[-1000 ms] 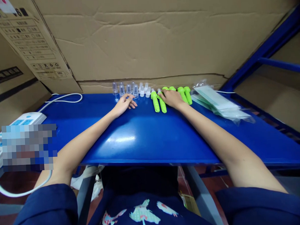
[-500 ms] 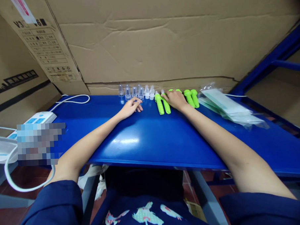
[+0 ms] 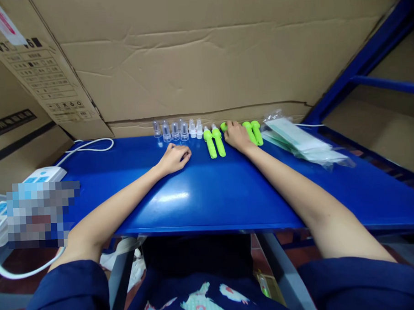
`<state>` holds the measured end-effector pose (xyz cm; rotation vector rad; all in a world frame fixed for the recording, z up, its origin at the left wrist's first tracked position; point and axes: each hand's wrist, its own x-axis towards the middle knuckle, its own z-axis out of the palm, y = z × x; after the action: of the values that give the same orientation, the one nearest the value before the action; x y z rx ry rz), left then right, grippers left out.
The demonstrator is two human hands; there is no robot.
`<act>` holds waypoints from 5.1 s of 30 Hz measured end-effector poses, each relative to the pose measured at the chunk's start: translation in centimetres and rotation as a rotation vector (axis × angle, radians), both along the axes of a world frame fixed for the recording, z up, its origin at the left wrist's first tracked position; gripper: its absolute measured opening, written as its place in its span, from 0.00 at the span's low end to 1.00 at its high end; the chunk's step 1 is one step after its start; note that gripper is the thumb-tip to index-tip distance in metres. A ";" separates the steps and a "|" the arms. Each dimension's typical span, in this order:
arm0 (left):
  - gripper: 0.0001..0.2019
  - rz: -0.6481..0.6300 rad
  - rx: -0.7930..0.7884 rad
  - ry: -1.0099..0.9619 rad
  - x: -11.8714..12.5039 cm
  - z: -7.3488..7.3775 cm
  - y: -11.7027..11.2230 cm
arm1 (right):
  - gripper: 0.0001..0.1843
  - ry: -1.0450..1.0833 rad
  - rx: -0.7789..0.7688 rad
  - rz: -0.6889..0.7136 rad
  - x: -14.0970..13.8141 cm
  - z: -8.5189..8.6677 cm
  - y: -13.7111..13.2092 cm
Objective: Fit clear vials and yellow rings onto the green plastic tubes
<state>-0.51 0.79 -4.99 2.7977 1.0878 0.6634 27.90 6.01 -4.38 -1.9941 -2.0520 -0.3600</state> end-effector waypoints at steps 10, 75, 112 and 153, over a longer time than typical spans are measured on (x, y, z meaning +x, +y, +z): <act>0.11 -0.020 0.050 0.071 0.1 0.5 0.4 | 0.33 0.012 -0.017 0.027 -0.5 -0.8 0.5; 0.23 0.169 0.126 -0.507 1.2 4.5 6.3 | 0.32 0.119 0.207 0.184 -2.5 2.2 -4.2; 0.23 0.032 -0.280 -0.932 0.8 -0.6 2.1 | 0.23 -0.294 0.359 0.743 -4.5 1.3 -4.3; 0.30 -0.230 -0.192 -0.587 2.2 1.5 4.3 | 0.24 -0.226 0.373 0.740 -3.1 1.5 -3.3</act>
<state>1.66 5.05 -3.50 2.2814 0.6623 1.1722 24.78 2.66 -2.87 -0.9279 -2.4479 -0.7490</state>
